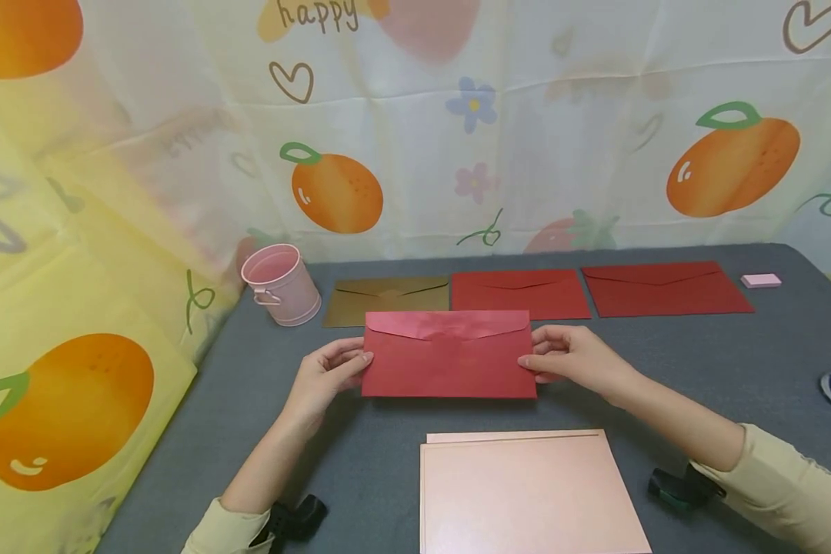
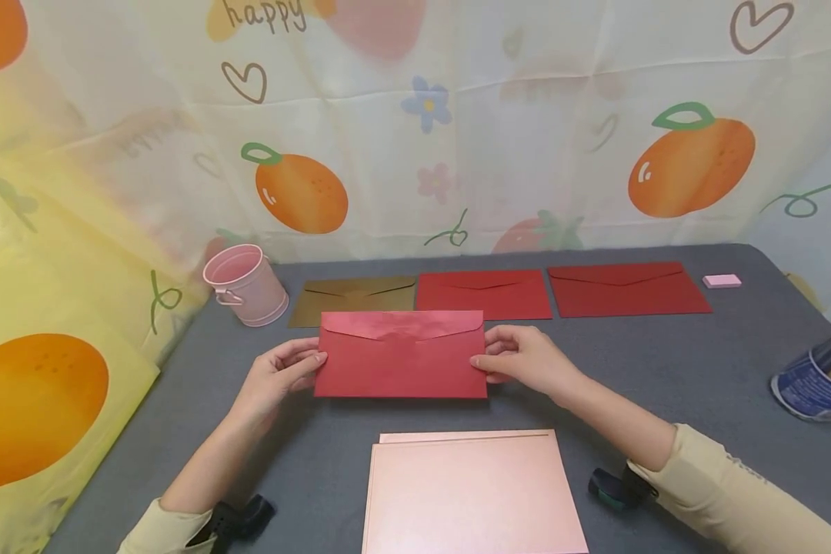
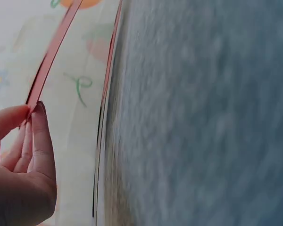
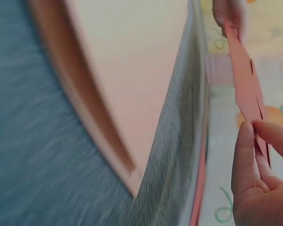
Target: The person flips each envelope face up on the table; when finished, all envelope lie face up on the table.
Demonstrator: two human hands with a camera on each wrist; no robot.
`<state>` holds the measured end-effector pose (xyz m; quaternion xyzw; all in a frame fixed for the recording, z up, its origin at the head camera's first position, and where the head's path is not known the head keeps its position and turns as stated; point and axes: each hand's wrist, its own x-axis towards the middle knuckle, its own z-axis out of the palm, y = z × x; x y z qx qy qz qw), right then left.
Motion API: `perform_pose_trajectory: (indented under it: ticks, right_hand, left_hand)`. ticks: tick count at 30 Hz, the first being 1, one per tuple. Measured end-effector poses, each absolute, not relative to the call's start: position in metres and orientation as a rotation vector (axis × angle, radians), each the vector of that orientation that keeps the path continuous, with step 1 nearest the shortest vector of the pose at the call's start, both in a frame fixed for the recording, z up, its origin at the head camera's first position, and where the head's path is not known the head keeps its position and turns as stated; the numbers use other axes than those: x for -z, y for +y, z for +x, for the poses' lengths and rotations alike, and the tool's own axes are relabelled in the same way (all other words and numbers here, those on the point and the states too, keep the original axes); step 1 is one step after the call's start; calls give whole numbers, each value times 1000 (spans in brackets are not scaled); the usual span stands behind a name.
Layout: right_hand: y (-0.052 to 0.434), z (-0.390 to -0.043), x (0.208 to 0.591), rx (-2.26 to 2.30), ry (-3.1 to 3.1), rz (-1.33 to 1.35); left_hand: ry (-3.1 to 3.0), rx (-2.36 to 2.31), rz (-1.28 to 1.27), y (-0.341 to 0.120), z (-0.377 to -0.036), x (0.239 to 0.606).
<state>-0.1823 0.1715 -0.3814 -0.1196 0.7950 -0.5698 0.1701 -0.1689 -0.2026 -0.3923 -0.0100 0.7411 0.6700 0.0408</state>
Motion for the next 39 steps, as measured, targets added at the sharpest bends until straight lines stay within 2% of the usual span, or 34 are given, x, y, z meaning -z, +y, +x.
perform_pose_trajectory:
  ticks: [11,18,30,39]
  right_hand:
    - [130,-206,395,1669,2066,-326]
    - [105,-215,400,1665,2001,-319]
    - [81,-218,403,1641,1955,-242]
    - [79,-213,399,1581,1976,-297]
  left_hand:
    - [2378,-1983,-125,-237,-176,393]
    - [2622,-1655,-100,-259,-179,393]
    - [2658,-1482,-156,-284,-179,392]
    - [2696,-1406,-194,-289,-178,391]
